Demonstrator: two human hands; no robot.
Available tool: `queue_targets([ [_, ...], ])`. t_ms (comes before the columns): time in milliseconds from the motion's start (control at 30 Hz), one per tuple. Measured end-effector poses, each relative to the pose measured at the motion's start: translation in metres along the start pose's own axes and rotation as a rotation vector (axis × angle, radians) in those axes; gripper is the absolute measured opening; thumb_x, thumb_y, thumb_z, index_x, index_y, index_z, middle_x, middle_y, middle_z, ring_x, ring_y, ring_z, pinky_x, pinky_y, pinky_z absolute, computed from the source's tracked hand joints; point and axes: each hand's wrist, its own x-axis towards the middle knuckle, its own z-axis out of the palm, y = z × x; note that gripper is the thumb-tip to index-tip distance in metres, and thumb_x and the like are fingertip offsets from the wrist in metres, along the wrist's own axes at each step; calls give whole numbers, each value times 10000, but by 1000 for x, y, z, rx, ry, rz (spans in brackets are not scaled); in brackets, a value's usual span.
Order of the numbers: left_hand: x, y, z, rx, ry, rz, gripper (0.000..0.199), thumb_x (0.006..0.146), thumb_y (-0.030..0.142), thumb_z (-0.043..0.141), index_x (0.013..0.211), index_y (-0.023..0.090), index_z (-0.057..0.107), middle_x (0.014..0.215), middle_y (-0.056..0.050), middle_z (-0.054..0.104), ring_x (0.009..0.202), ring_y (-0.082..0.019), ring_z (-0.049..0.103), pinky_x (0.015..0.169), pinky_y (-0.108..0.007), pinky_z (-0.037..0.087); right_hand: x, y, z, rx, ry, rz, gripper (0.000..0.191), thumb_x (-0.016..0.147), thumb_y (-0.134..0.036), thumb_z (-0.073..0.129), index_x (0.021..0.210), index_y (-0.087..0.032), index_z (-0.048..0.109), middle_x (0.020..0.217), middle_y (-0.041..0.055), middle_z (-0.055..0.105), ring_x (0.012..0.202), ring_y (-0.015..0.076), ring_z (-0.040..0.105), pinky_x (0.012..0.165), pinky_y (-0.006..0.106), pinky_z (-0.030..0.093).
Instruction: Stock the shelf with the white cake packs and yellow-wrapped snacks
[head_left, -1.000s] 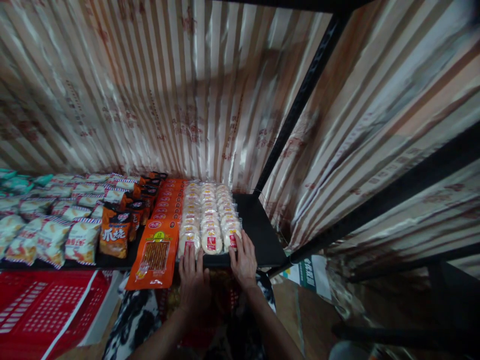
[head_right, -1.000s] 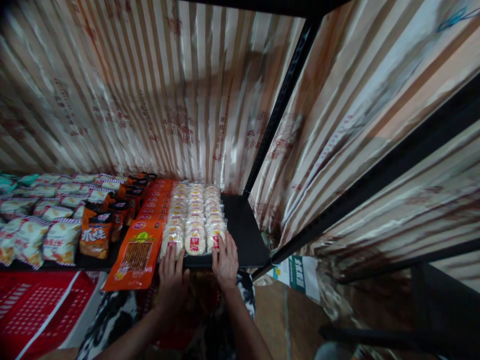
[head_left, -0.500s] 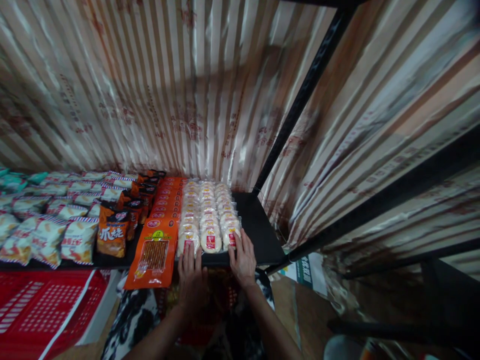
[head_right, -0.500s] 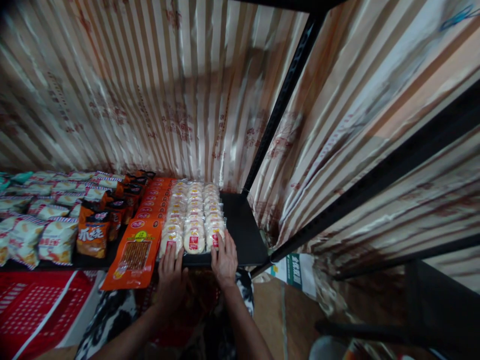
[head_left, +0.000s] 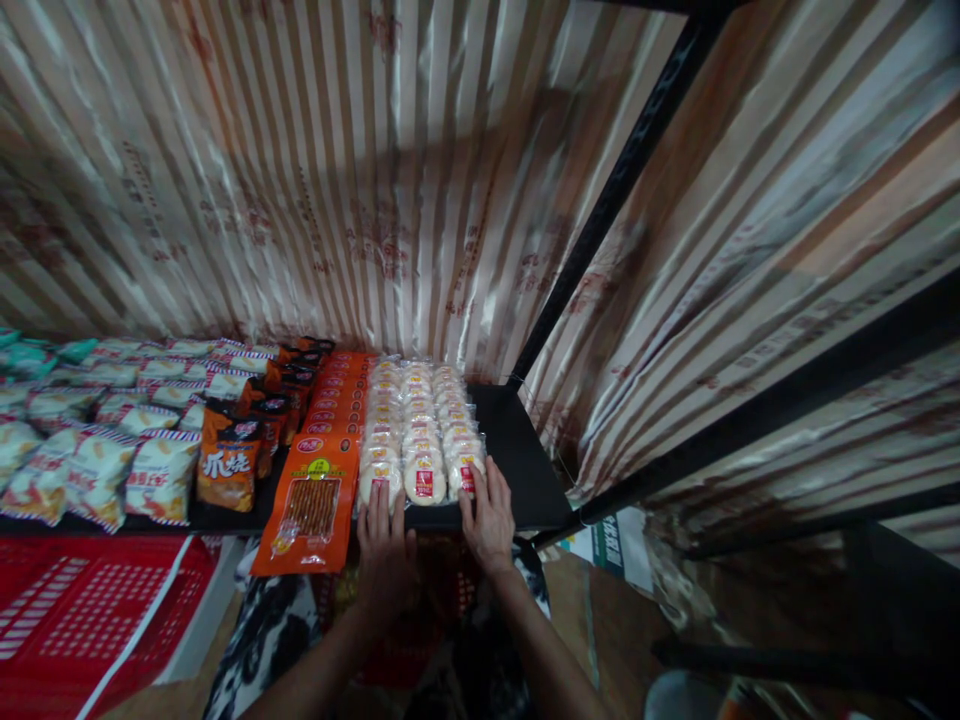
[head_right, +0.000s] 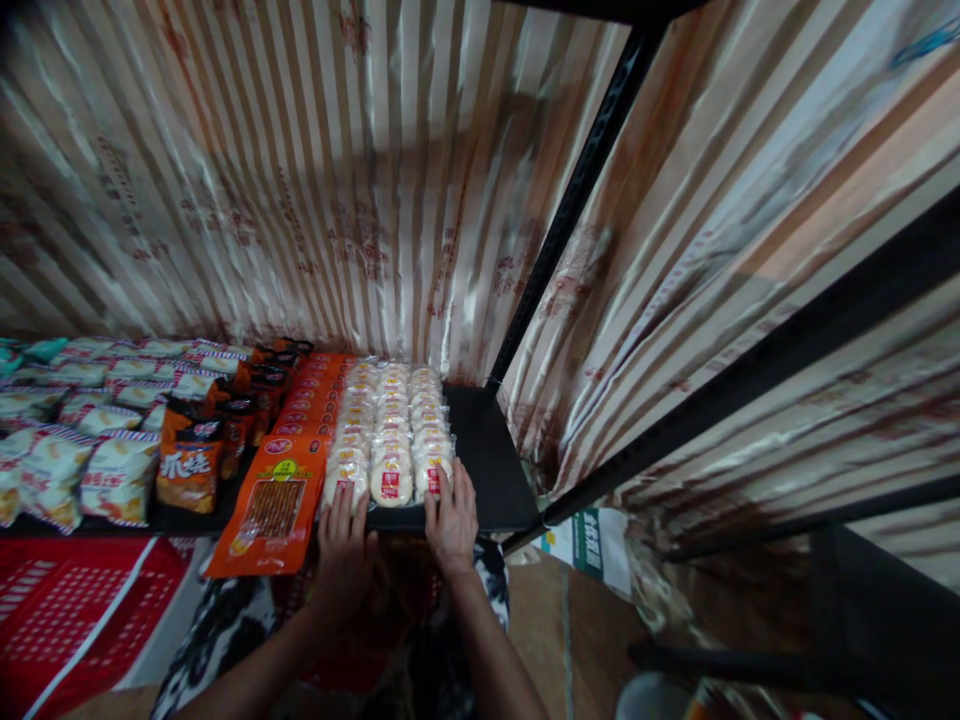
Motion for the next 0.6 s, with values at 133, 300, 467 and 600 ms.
queue_targets([
  [133,-2,-2,2,-20,-6,-6,487,860,177,418,1339,88,419,1453,-183,336,1387,-291,201,1067,-521,293,0,1,1,20,5,0,439,920,-324,408,1334,-183,450,1430,126,383,1288,267,344,1002,453,403],
  [300,-2,-2,0,-31,-11,-7,484,862,185,425,1337,94,426,1477,-187,282,1390,-302,184,1077,-531,271,-1,1,0,47,-2,-8,469,921,-337,411,1369,-197,405,1439,116,373,1293,262,340,1009,456,398],
  [467,0,-1,-7,-14,-13,-17,516,862,178,418,1369,94,374,1486,-183,263,1394,-306,165,1066,-539,296,0,2,-2,74,1,-17,484,913,-348,441,1373,-205,399,1452,116,350,1308,268,320,1011,471,392],
  [600,-3,0,-12,-31,-11,8,540,863,161,411,1392,95,327,1484,-185,263,1394,-309,162,1068,-555,291,0,-1,-7,109,33,-43,464,911,-331,447,1362,-226,416,1480,102,307,1331,278,288,1002,503,387],
])
